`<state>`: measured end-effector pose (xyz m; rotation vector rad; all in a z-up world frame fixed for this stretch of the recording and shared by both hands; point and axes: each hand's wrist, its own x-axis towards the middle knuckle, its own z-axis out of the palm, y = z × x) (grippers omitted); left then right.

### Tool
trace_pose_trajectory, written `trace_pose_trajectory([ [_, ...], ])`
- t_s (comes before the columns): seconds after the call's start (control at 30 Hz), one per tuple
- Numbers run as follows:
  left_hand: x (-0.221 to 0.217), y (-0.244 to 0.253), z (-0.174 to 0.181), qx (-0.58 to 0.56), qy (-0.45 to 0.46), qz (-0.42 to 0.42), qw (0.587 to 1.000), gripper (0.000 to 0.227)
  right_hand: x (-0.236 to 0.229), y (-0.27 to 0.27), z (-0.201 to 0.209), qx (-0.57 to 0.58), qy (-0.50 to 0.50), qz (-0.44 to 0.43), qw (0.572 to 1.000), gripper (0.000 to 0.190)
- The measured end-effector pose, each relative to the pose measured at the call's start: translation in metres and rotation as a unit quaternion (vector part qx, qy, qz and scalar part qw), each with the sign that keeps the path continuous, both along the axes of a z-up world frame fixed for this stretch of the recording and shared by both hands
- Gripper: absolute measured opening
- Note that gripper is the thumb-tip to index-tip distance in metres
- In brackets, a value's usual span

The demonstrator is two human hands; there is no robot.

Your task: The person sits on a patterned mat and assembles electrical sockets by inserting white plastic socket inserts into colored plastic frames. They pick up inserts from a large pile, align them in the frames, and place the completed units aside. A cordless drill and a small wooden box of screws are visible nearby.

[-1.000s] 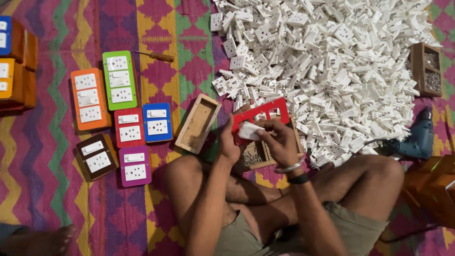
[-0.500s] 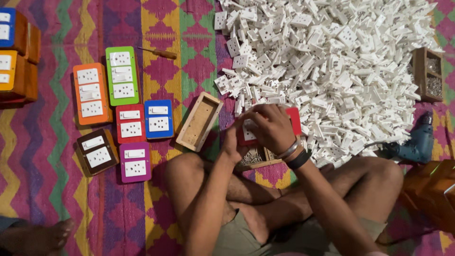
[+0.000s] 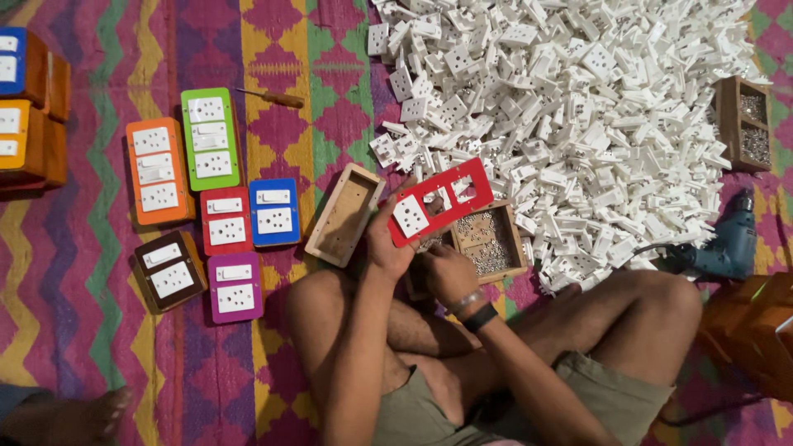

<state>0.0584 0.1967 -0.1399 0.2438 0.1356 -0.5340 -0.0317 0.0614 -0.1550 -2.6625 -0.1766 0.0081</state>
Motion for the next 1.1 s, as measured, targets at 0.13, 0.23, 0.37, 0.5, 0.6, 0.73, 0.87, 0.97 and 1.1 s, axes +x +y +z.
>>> trace_pose_trajectory([
  [0.13,0.0,-0.001,-0.007,0.013,-0.016,0.005,1.0,0.054,-0.018,-0.011,0.006,0.137,-0.032,-0.042,0.989,0.016],
  [0.23,0.002,-0.004,-0.009,0.043,-0.016,0.004,0.999,0.053,-0.024,-0.018,0.011,0.256,-0.044,-0.076,0.963,0.017],
  [0.37,-0.002,-0.008,-0.008,0.03,-0.009,-0.011,0.999,0.052,-0.026,-0.027,0.015,0.152,-0.027,-0.053,0.987,0.028],
  [0.5,0.003,-0.006,-0.002,0.043,-0.026,-0.014,0.999,0.052,-0.016,-0.026,0.023,0.34,0.037,-0.173,0.924,0.019],
  [0.6,-0.002,-0.005,0.0,0.065,-0.03,-0.011,0.997,0.053,-0.008,-0.027,0.035,0.549,0.108,-0.202,0.804,0.018],
  [0.73,-0.001,-0.01,0.003,0.085,-0.056,0.005,0.995,0.053,0.013,-0.028,0.053,0.602,0.152,-0.195,0.759,0.018],
  [0.87,-0.002,-0.01,0.005,0.097,-0.037,-0.006,0.995,0.054,0.021,-0.019,0.063,0.557,0.143,-0.193,0.795,0.018],
  [0.97,-0.003,-0.01,0.007,0.093,-0.037,-0.005,0.995,0.053,0.024,-0.012,0.063,0.536,0.101,-0.194,0.815,0.016],
  [1.1,-0.003,-0.011,0.008,0.096,-0.06,-0.006,0.994,0.053,0.026,-0.006,0.06,0.484,0.087,-0.207,0.846,0.014],
])
